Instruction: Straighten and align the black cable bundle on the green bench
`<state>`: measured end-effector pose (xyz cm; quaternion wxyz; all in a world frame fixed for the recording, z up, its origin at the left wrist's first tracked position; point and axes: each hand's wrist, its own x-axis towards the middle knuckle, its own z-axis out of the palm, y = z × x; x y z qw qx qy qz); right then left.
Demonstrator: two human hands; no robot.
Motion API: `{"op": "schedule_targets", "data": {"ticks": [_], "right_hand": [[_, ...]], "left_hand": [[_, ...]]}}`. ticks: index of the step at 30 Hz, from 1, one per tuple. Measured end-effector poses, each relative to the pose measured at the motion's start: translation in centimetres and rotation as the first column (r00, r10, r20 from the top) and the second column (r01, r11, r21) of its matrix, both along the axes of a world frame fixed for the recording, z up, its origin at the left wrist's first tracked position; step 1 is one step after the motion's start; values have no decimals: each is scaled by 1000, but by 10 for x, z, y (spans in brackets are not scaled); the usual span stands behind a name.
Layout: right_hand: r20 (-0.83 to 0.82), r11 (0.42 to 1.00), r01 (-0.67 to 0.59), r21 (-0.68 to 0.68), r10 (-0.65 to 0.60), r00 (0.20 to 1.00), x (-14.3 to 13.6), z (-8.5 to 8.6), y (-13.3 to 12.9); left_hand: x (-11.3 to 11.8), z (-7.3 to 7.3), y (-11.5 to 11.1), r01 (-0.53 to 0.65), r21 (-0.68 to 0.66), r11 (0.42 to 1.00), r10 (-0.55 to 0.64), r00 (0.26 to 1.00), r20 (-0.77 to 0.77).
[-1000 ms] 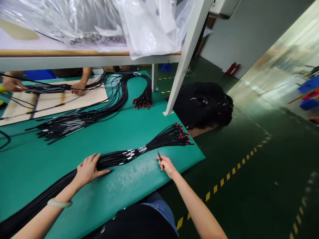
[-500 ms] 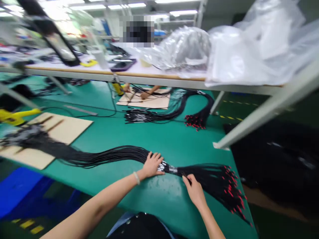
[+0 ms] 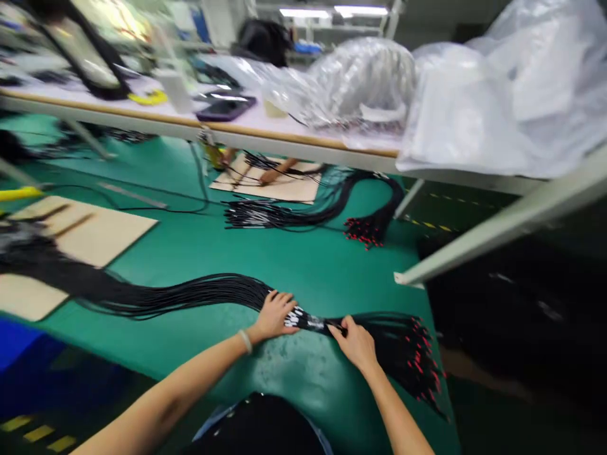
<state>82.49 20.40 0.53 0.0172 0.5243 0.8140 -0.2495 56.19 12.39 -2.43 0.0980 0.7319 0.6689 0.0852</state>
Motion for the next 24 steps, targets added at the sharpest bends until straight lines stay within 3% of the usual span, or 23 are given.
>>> {"op": "schedule_targets", "data": {"ticks": [8,24], "right_hand": [[170,1000,-24,-18,27,985,0,9,15],[216,983,-177,-45,183,959,-7,5,35]], "left_hand": [[-1,-16,15,49,97,994,-47,999,-19],[-2,-18,14,64,75,995,-59,996,-71]]}}
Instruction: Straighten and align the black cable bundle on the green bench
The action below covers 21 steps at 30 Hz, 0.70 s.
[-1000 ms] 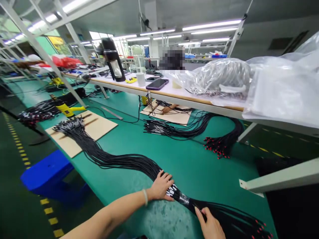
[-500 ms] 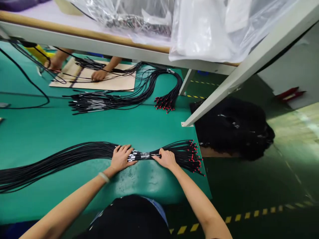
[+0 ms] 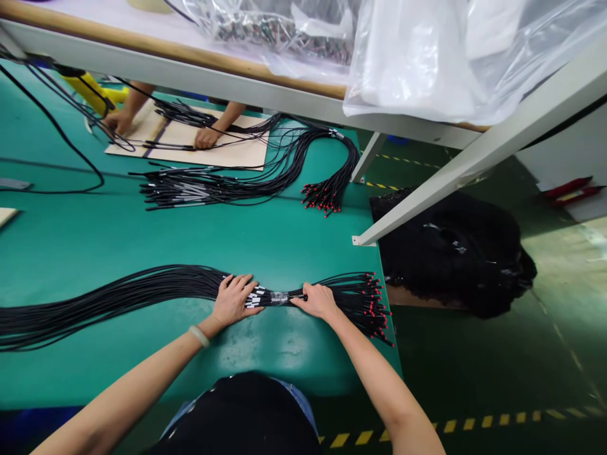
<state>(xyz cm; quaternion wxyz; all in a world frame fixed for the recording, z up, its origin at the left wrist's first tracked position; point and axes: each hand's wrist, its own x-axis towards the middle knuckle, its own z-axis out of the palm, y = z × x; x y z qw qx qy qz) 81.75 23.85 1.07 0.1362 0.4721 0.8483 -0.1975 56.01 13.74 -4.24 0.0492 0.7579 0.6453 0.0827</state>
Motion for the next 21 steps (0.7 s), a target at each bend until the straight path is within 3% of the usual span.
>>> {"op": "schedule_targets", "data": {"ticks": [13,21], "right_hand": [[23,999,-29,-27,30,999,-2,-1,10],[-39,995,-54,-89,50,998,-16,-7,11]], "left_hand": [[-1,-1,0,8,107,994,-11,1000,28],[-1,0,-1,7,128,992,-14,999,50]]}}
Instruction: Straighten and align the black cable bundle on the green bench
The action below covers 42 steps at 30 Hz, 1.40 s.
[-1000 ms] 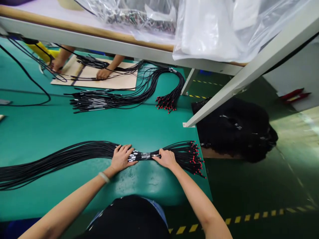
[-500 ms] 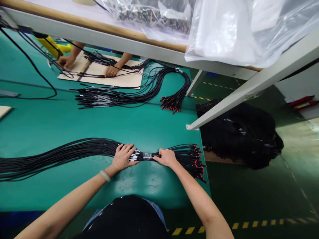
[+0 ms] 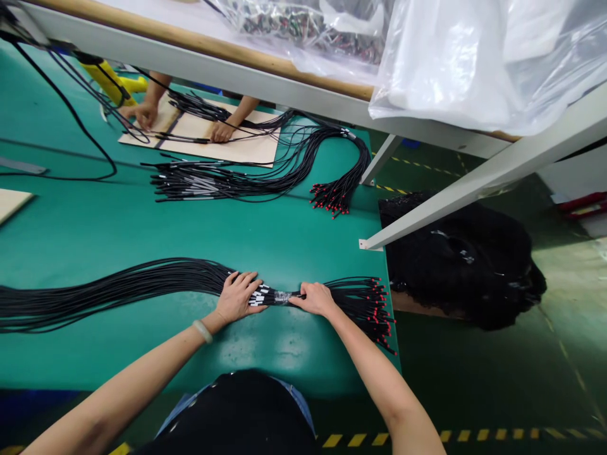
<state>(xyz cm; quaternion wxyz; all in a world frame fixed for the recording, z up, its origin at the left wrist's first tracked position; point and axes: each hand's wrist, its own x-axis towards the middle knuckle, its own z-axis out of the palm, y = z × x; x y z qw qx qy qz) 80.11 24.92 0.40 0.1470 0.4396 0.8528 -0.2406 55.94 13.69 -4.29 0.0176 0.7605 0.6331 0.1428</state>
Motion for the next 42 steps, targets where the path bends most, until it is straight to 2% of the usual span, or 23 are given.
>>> {"op": "schedule_targets", "data": {"ticks": [12,16,21,24,28,33,42], "right_hand": [[-46,993,116,-30,-117,992,-1,-10,0],[-71,995,101,-23,-102,992,11,0,-3],[-195,996,82,-37,-87,977,30,20,-14],[-180,999,45,26,-39,983,32,23,-16],[-76,995,-14,100,22,997,27,17,-13],[-9,994,-30,102,31,999,23,7,-9],[-63,999,-33,32,35,997,3,1,-11]], "left_hand": [[0,-1,0,-2,1,1000,2,1000,1],[0,-1,0,-1,-3,1000,1,1000,-3],[-2,-3,0,2,5,1000,-2,1000,4],[-2,-6,1,11,18,1000,-12,1000,12],[-2,-7,2,14,31,999,-15,1000,26],[-2,-7,2,19,33,999,-19,1000,8],[-2,-7,2,5,16,1000,-6,1000,31]]}}
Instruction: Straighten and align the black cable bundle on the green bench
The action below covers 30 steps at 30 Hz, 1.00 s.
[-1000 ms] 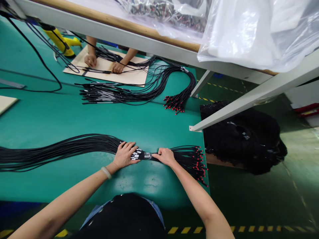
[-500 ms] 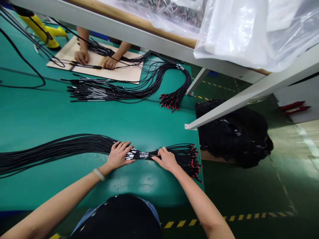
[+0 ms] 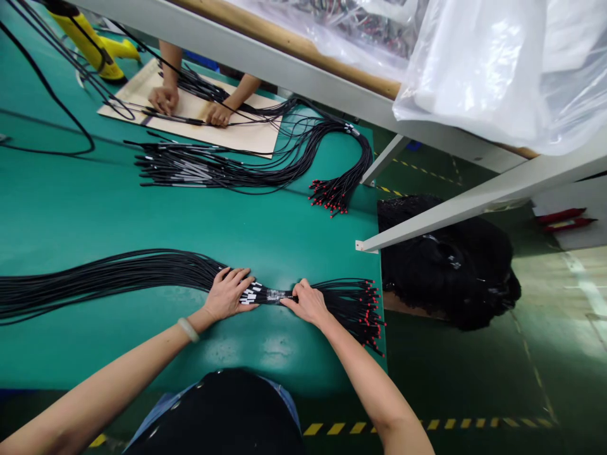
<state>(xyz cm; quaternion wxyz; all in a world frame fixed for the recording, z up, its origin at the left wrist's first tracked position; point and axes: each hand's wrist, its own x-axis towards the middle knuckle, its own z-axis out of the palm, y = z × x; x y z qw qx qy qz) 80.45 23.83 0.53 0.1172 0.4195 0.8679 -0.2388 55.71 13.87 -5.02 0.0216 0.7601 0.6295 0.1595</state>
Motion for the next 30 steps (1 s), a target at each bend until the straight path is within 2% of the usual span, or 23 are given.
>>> {"op": "schedule_targets", "data": {"ticks": [14,25,30], "right_hand": [[5,984,23,-176,-22,1000,-13,1,14],[-11,980,53,-192,-56,998,-13,-3,17],[-34,978,69,-195,-77,996,-10,-5,15]], "left_hand": [[0,3,-1,-8,-16,1000,8,1000,-4],[0,2,-1,-11,-24,1000,13,999,52],[-1,2,-2,-8,-39,999,9,1000,25]]}}
